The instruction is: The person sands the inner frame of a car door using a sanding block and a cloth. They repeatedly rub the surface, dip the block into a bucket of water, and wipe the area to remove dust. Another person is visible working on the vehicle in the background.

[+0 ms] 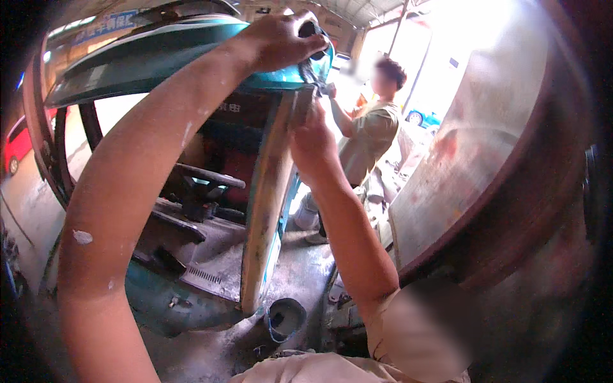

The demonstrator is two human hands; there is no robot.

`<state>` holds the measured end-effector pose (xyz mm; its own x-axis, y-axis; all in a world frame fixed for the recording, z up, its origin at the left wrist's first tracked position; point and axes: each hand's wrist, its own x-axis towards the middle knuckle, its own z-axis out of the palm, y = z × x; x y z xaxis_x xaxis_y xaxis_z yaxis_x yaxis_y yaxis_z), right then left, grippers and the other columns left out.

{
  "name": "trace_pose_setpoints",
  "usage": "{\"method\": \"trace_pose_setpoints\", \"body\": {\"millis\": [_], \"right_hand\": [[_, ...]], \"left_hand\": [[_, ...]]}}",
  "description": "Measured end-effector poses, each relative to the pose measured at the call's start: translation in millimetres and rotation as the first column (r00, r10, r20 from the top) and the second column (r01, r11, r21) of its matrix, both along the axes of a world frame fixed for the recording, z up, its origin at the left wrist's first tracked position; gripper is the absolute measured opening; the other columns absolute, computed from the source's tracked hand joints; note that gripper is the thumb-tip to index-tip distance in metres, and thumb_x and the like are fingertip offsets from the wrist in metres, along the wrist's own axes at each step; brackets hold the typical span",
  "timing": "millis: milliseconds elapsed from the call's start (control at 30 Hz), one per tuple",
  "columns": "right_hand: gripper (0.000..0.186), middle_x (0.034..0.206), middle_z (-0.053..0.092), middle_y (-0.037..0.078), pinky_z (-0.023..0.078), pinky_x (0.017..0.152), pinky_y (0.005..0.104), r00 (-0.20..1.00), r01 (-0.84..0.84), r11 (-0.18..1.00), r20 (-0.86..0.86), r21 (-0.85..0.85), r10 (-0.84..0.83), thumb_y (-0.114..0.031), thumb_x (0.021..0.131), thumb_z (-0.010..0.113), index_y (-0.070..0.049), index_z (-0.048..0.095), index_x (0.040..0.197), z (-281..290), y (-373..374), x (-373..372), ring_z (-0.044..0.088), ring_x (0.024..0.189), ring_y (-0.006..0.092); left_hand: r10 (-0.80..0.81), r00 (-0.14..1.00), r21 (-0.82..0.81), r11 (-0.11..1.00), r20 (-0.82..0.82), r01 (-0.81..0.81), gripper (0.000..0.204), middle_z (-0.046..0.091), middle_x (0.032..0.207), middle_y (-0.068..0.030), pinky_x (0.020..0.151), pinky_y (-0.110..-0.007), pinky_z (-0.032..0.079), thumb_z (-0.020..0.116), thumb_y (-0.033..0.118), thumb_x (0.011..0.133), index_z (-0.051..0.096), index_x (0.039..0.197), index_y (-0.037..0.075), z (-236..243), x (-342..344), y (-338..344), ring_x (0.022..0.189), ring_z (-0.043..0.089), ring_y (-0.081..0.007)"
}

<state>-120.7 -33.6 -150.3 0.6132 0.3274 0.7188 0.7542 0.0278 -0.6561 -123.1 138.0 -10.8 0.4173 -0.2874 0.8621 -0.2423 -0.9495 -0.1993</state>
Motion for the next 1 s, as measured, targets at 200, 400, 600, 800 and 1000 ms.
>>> {"method": "trace_pose_setpoints", "body": {"millis": [200, 400, 600, 800, 1000], "right_hand": [[0.045, 0.102, 0.064, 0.009, 0.052, 0.068, 0.0374, 0.991, -0.053, 0.998, -0.122, -0.026, 0.050, 0.002, 0.096, 0.055, -0.007, 0.049, 0.140, 0, 3, 42, 0.060, 0.085, 0.0212], [0.032, 0.104, 0.066, 0.011, 0.052, 0.077, 0.0392, 0.989, -0.003, 0.993, 0.144, 0.116, -0.013, -0.012, 0.102, 0.055, -0.004, 0.052, 0.133, -11, 8, 31, 0.060, 0.087, 0.0209], [0.049, 0.122, 0.065, 0.019, 0.050, 0.095, 0.0405, 0.963, 0.253, 0.961, 0.130, -0.116, -0.237, -0.003, 0.095, 0.057, -0.004, 0.045, 0.142, -11, 9, -2, 0.063, 0.112, 0.0275], [0.036, 0.100, 0.069, 0.009, 0.051, 0.071, 0.0321, 0.986, -0.050, 0.989, -0.148, 0.139, 0.071, 0.011, 0.082, 0.050, 0.001, 0.065, 0.113, -13, -4, 54, 0.064, 0.085, 0.0201], [0.076, 0.152, 0.052, 0.017, 0.040, 0.115, 0.0389, 0.990, 0.049, 0.985, 0.139, -0.167, -0.026, -0.013, 0.102, 0.054, -0.007, 0.014, 0.167, -27, -2, 31, 0.055, 0.135, 0.0299]], "left_hand": [[-0.057, 0.950, -0.150, 0.989, -0.306, 0.011, 0.054, 0.068, 0.119, -0.0254, 0.108, -0.052, 0.047, 0.060, 0.053, 0.097, 0.062, 0.122, 0.005, 4, -33, -25, 0.125, 0.059, -0.0401], [-0.097, 0.977, -0.233, 0.971, -0.191, 0.051, 0.055, 0.069, 0.119, -0.0225, 0.110, -0.049, 0.046, 0.060, 0.052, 0.097, 0.062, 0.124, 0.005, -8, -31, -33, 0.125, 0.059, -0.0389], [-0.142, 0.941, -0.262, 0.963, -0.306, 0.060, 0.057, 0.070, 0.114, -0.0207, 0.103, -0.045, 0.050, 0.060, 0.055, 0.096, 0.064, 0.119, 0.004, 9, -59, -29, 0.113, 0.064, -0.0363], [-0.194, 0.942, -0.297, 0.949, -0.275, 0.108, 0.055, 0.072, 0.110, -0.0188, 0.091, -0.044, 0.056, 0.062, 0.055, 0.093, 0.064, 0.113, 0.003, -8, -26, -42, 0.102, 0.071, -0.0346], [0.193, 0.981, -0.222, 0.956, -0.009, -0.190, 0.078, 0.062, 0.147, -0.0125, 0.118, -0.039, 0.042, 0.048, 0.075, 0.096, 0.059, 0.149, 0.020, 5, 14, -28, 0.139, 0.057, -0.0298]]}}
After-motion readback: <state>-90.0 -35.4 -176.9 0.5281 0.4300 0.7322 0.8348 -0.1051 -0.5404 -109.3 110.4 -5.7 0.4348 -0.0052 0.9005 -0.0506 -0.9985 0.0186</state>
